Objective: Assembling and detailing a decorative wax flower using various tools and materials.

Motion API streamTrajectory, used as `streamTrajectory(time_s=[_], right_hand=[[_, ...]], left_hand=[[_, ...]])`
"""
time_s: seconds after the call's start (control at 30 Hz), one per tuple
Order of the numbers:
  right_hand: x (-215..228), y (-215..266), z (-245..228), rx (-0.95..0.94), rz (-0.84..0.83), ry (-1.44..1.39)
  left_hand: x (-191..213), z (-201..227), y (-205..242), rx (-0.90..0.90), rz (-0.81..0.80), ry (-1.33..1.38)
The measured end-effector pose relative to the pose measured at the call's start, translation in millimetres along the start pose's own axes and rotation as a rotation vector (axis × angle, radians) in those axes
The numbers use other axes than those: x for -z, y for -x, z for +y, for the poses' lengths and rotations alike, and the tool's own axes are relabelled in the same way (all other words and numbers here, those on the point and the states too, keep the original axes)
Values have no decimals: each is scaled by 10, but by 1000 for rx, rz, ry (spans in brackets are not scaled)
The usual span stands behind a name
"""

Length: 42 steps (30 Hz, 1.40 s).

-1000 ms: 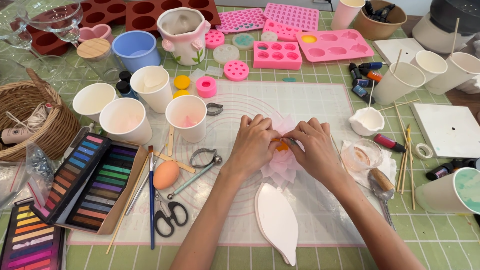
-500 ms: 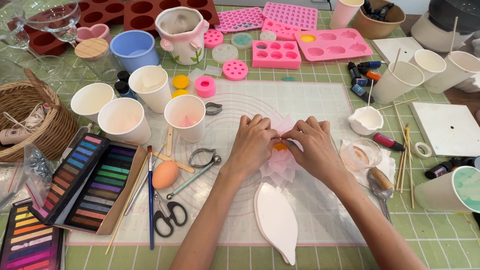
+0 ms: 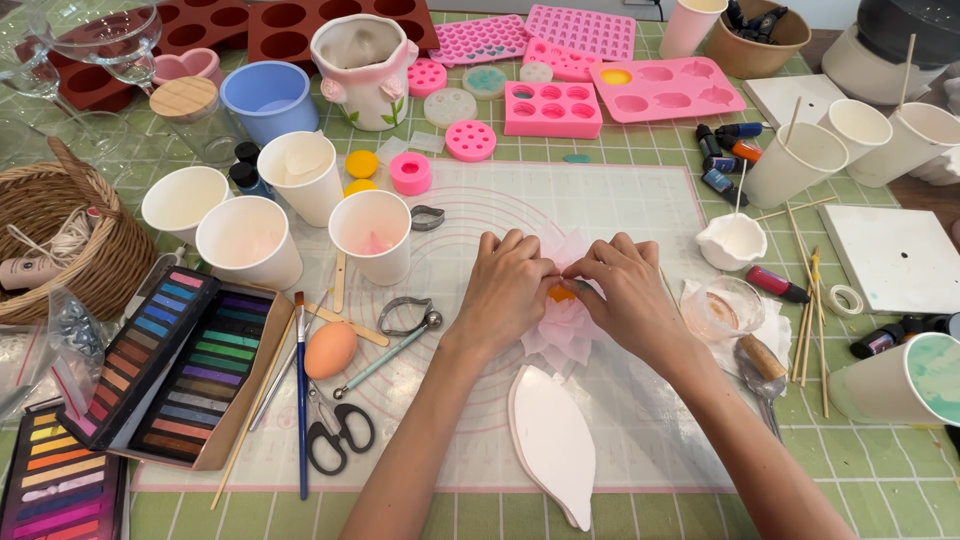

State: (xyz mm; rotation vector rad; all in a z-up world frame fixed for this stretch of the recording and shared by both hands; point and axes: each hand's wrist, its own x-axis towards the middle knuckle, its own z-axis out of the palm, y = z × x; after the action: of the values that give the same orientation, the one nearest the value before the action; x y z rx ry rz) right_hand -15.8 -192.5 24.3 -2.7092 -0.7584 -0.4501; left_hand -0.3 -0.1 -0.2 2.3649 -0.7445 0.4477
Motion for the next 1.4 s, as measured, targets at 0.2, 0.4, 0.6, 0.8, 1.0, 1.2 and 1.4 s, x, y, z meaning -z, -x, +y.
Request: streamTrajectory(time_s=[0.2,0.4,0.6,0.8,1.0,1.2,1.4], right_hand=[[29,-17,-6,-8,-19,7],[42,-35,-18,1,-28,10],[36,-42,-17,-4,-39,8],[39,-45,-22,-9,-31,0],[23,-30,-4,-11,-20,3],[218,32,-113,-91,155,-129],[153,328,10,-436,387,-621]], left_hand=[[14,30,-15,-30,60,-27],[11,27,-17,-27,53,-62],[33,29,-23,-36,59,-63],[-3,-2,-19,-43,53,-51],[-24,-11,-20,-38,64,-41],[2,8,-21,-27,78,-9],[150,26,-19,37,147,98]])
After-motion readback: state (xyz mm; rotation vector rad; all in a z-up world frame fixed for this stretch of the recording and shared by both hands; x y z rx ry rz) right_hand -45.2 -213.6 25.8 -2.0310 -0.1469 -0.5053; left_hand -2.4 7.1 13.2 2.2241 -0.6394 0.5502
